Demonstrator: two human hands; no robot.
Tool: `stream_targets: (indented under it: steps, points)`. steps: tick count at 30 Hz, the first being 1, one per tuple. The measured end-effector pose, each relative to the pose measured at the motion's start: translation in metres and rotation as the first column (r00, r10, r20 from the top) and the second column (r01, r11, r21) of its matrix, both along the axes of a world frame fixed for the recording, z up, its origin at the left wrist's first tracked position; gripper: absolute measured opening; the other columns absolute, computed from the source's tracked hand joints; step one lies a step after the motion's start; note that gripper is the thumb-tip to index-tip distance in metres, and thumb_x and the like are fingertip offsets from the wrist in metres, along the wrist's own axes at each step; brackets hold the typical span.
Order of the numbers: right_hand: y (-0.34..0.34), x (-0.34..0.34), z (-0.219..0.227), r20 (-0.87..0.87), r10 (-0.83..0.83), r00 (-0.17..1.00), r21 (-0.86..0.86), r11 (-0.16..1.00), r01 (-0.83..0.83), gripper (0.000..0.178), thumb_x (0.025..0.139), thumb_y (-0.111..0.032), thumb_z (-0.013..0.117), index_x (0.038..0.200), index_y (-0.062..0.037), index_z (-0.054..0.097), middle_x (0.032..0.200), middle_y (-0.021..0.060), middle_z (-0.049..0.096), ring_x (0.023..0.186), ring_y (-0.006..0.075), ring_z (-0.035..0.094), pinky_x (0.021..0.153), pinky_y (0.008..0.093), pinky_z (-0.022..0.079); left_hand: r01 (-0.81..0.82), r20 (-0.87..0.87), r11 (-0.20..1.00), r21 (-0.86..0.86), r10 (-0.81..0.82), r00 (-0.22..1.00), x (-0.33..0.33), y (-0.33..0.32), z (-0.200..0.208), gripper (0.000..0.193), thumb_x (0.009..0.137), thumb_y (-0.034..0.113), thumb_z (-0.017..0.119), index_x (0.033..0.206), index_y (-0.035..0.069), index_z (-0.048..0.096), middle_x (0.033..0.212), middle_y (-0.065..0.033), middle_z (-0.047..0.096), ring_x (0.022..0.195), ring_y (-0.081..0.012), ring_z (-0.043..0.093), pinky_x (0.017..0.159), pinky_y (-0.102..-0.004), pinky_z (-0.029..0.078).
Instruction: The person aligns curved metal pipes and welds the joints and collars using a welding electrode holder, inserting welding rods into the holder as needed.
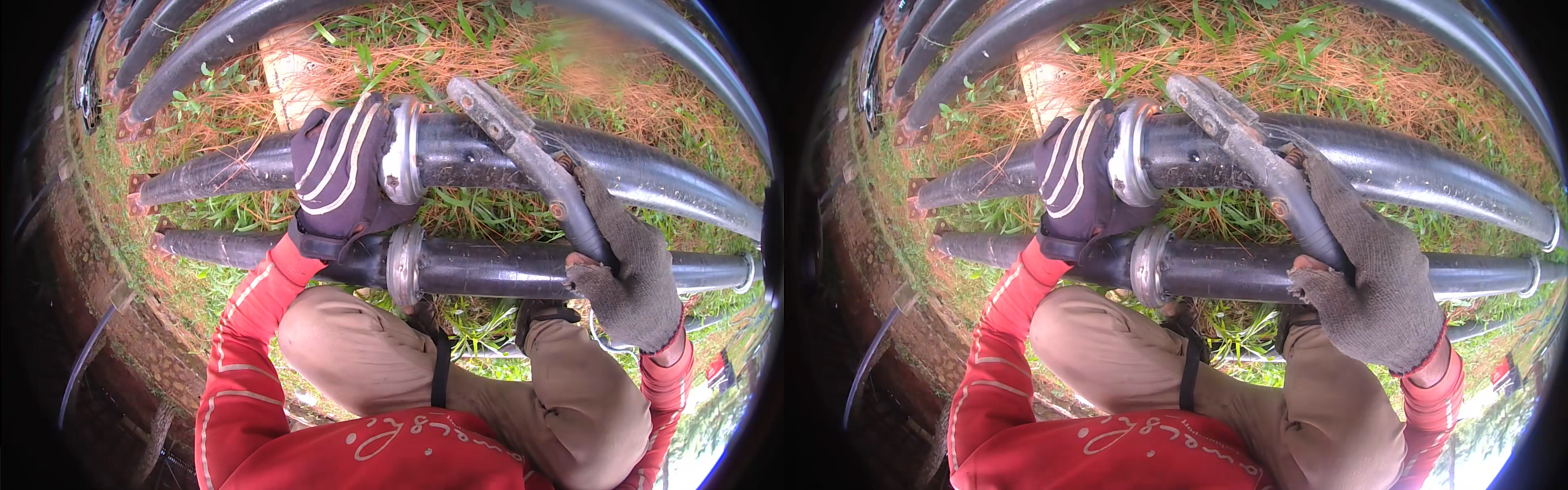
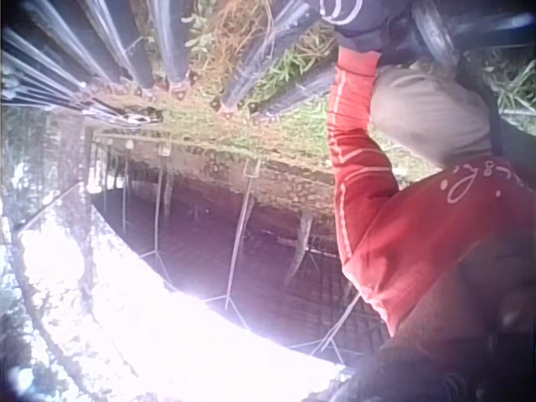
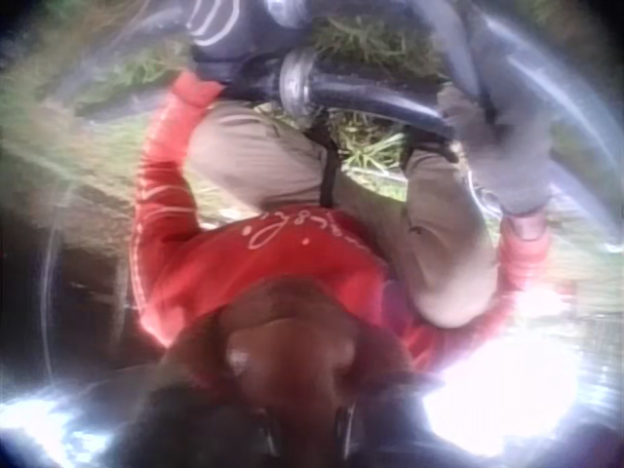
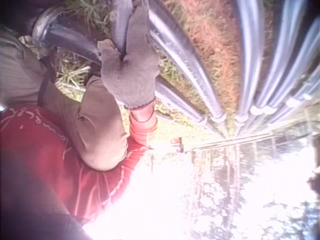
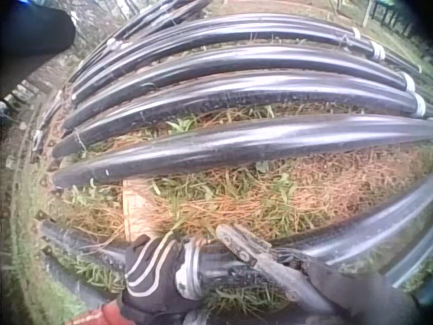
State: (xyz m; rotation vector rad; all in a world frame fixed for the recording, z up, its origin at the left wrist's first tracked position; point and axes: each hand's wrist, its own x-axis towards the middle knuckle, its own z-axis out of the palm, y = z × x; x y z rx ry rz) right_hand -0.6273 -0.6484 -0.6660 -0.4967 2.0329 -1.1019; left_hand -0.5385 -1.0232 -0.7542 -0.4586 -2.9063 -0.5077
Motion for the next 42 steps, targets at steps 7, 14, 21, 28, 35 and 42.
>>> stream_targets:
  steps: [7, 14, 21, 28, 35, 42]
  points:
    - [-0.001, -0.002, 0.003, 0.073, 0.016, 0.997, 0.013, 1.0, -0.017, 0.083, 0.09, -0.002, 0.075, 0.168, 0.007, 0.048, 0.137, 0.0298, 0.077, 0.129, 0.0336, 0.076, 0.113, 0.0402, 0.052, 0.003, -0.015, 1.0, -0.001, -0.003, 1.0, 0.001, 0.0, -0.002, 0.104, 0.06, 0.042, 0.102, 0.144, -0.004, 0.062, 0.129, -0.0225, 0.074, 0.099, -0.0396, 0.072, 0.088, -0.0564, 0.053]
    - [0.002, 0.0, 0.002, 0.019, 0.039, 0.999, 0.006, 0.999, -0.039, 0.084, 0.089, -0.001, 0.074, 0.168, 0.0082, 0.047, 0.132, 0.0282, 0.079, 0.125, 0.0341, 0.077, 0.112, 0.0395, 0.052, 0.012, -0.043, 1.0, -0.007, -0.013, 0.999, 0.001, -0.001, 0.002, 0.103, 0.06, 0.042, 0.102, 0.143, -0.004, 0.062, 0.129, -0.0222, 0.074, 0.099, -0.0395, 0.072, 0.088, -0.056, 0.053]
    - [-0.003, -0.001, 0.003, 0.06, 0.022, 0.998, -0.001, 1.0, -0.022, 0.084, 0.088, 0.0, 0.073, 0.168, 0.0096, 0.046, 0.128, 0.0272, 0.079, 0.115, 0.0324, 0.078, 0.109, 0.0384, 0.054, 0.02, -0.059, 1.0, -0.014, -0.021, 0.998, 0.001, -0.004, -0.001, 0.103, 0.06, 0.042, 0.102, 0.143, -0.004, 0.063, 0.128, -0.0219, 0.074, 0.098, -0.0394, 0.072, 0.087, -0.0557, 0.053]
    - [0.001, 0.0, -0.002, -0.1, 0.136, 0.986, 0.03, 0.991, -0.134, 0.086, 0.088, 0.003, 0.07, 0.17, 0.0081, 0.045, 0.128, 0.0234, 0.08, 0.103, 0.0258, 0.074, 0.101, 0.0374, 0.057, 0.025, -0.078, 0.999, -0.028, -0.027, 0.997, 0.0, -0.005, -0.003, 0.102, 0.06, 0.042, 0.102, 0.142, -0.003, 0.063, 0.128, -0.0217, 0.074, 0.098, -0.0393, 0.072, 0.087, -0.0553, 0.053]
    - [0.002, -0.006, 0.001, -0.044, -0.018, 0.999, -0.02, 1.0, 0.017, 0.086, 0.086, 0.0, 0.075, 0.168, 0.0061, 0.049, 0.131, 0.0262, 0.079, 0.109, 0.0313, 0.08, 0.101, 0.0381, 0.058, 0.031, -0.117, 0.998, -0.049, -0.036, 0.992, 0.0, -0.009, -0.013, 0.101, 0.06, 0.042, 0.102, 0.142, -0.003, 0.063, 0.128, -0.0214, 0.074, 0.097, -0.0392, 0.071, 0.086, -0.055, 0.053]
    - [0.003, -0.001, -0.006, -0.088, 0.056, 0.995, -0.036, 0.998, -0.06, 0.086, 0.086, -0.003, 0.082, 0.166, 0.0037, 0.052, 0.138, 0.0326, 0.075, 0.123, 0.0462, 0.078, 0.107, 0.0434, 0.058, 0.071, -0.291, 0.991, -0.112, -0.101, 0.951, -0.001, -0.017, -0.026, 0.1, 0.06, 0.043, 0.102, 0.141, -0.003, 0.063, 0.126, -0.0199, 0.074, 0.096, -0.0386, 0.071, 0.085, -0.0544, 0.052]
